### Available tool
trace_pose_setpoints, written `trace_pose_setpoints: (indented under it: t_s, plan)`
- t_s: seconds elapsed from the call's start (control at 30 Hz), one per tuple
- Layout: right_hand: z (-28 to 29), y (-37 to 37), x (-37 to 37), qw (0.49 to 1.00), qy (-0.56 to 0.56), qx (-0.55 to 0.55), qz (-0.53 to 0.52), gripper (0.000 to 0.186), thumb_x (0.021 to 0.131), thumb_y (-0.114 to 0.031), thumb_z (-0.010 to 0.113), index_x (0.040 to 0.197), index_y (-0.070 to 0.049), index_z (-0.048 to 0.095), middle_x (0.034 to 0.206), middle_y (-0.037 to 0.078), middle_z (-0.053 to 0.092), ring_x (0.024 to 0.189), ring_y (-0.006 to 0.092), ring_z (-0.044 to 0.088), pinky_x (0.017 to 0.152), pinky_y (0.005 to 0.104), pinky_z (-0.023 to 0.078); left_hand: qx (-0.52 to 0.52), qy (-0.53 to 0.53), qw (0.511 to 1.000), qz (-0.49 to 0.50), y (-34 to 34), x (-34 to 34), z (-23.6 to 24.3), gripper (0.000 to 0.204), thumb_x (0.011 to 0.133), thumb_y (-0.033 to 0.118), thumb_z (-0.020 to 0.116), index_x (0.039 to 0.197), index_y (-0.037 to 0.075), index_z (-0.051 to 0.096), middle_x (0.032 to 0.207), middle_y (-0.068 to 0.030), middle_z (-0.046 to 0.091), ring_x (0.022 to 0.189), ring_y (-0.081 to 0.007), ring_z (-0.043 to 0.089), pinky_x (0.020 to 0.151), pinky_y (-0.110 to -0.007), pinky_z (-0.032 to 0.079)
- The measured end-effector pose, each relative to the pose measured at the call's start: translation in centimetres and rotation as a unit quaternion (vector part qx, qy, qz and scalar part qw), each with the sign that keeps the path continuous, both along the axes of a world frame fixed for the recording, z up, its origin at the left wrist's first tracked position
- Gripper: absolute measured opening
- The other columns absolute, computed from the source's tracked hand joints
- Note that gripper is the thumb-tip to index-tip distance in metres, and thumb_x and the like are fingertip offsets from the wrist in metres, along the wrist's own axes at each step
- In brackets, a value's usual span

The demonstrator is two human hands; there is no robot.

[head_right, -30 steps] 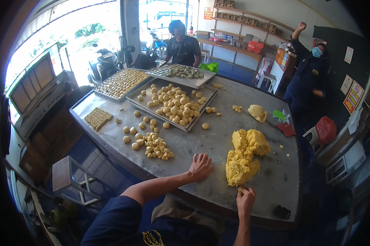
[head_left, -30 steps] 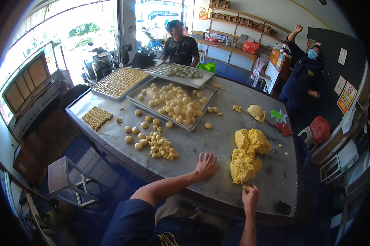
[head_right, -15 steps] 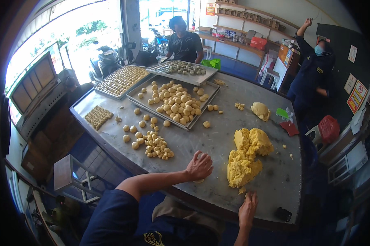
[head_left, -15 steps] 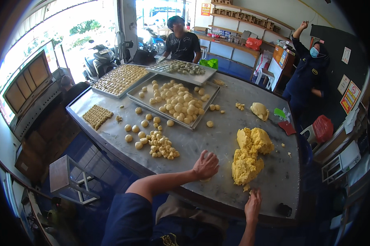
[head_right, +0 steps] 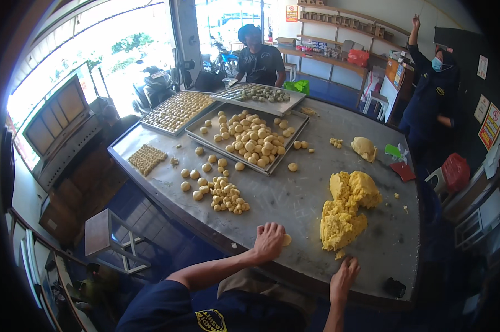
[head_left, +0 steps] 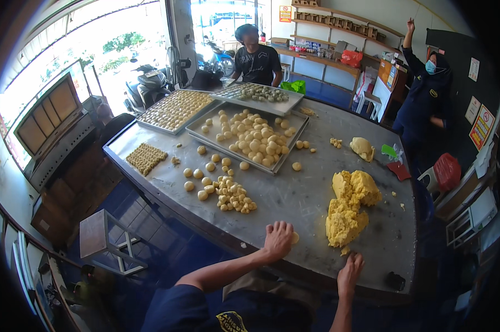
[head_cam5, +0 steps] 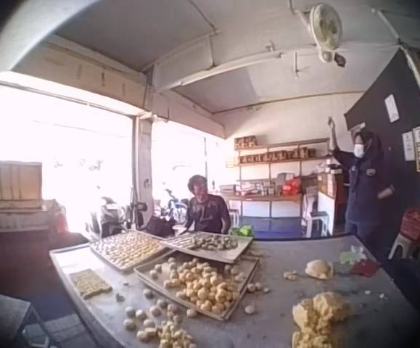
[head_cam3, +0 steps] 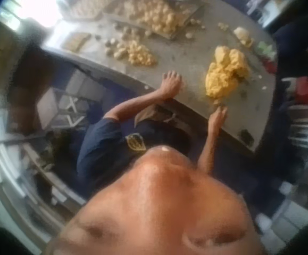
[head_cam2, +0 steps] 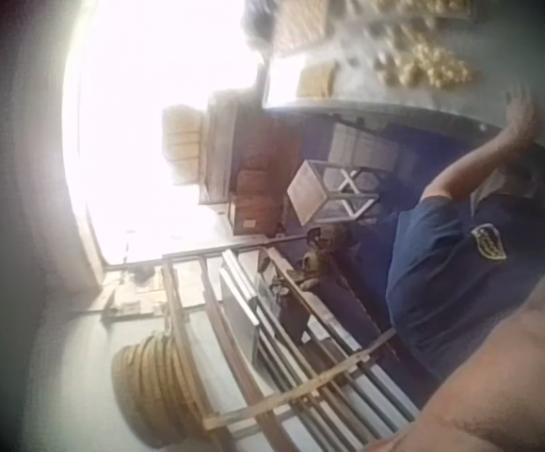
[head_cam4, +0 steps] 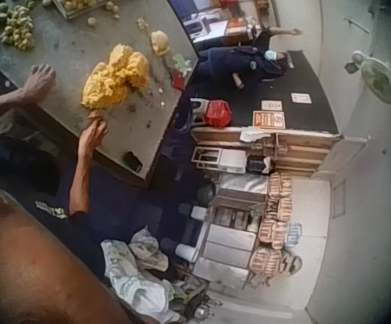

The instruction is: The person shapes portions of dough by hand on a metal table, places the shaped pieces onto a tray, and later uses a red scraper to gather and flatten more dough on the table.

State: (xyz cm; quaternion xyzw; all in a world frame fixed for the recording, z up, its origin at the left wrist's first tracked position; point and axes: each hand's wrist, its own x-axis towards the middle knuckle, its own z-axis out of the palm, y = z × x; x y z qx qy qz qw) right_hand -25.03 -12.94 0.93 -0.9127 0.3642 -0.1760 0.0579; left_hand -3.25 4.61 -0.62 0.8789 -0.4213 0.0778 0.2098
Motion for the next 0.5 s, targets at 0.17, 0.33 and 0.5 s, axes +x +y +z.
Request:
trace_pose_setpoints:
  t_s: [0.17, 0.33, 0.5]
  plan:
    - [-0.4, -1.7, -0.7, 0.993, -0.074, 0.085, 0.034, 0.042, 0.085, 0.011, 0.055, 0.127, 0.005, 0.059, 0.117, 0.023, 0.052, 0.110, 0.0404, 0.053, 0.096, 0.0456, 0.046, -0.221, 0.249, 0.943, -0.029, -0.3, -0.4, 0.3, 0.023, 0.094, 0.023, 0.060, 0.103, 0.002, 0.066, 0.101, -0.0183, 0.066, 0.092, -0.0332, 0.064, 0.080, -0.043, 0.050]
    - [2.1, 3.3, 2.0, 0.945, -0.218, 0.212, 0.116, 0.043, 0.092, 0.001, 0.059, 0.135, 0.004, 0.055, 0.114, 0.026, 0.059, 0.101, 0.0414, 0.062, 0.087, 0.0432, 0.051, -0.221, 0.452, 0.864, -0.005, -2.7, -3.5, 2.7, 0.038, 0.103, 0.032, 0.054, 0.117, 0.000, 0.068, 0.095, -0.0200, 0.073, 0.090, -0.0250, 0.072, 0.081, -0.039, 0.053]
    - [2.9, 5.0, 4.1, 0.958, -0.205, 0.176, 0.098, 0.033, 0.090, 0.001, 0.064, 0.123, 0.004, 0.065, 0.107, 0.025, 0.068, 0.098, 0.0391, 0.066, 0.085, 0.0417, 0.052, -0.241, 0.404, 0.874, -0.122, -4.9, -6.8, 2.5, 0.031, 0.101, 0.026, 0.055, 0.113, 0.000, 0.068, 0.099, -0.0180, 0.074, 0.089, -0.0272, 0.074, 0.077, -0.038, 0.056]
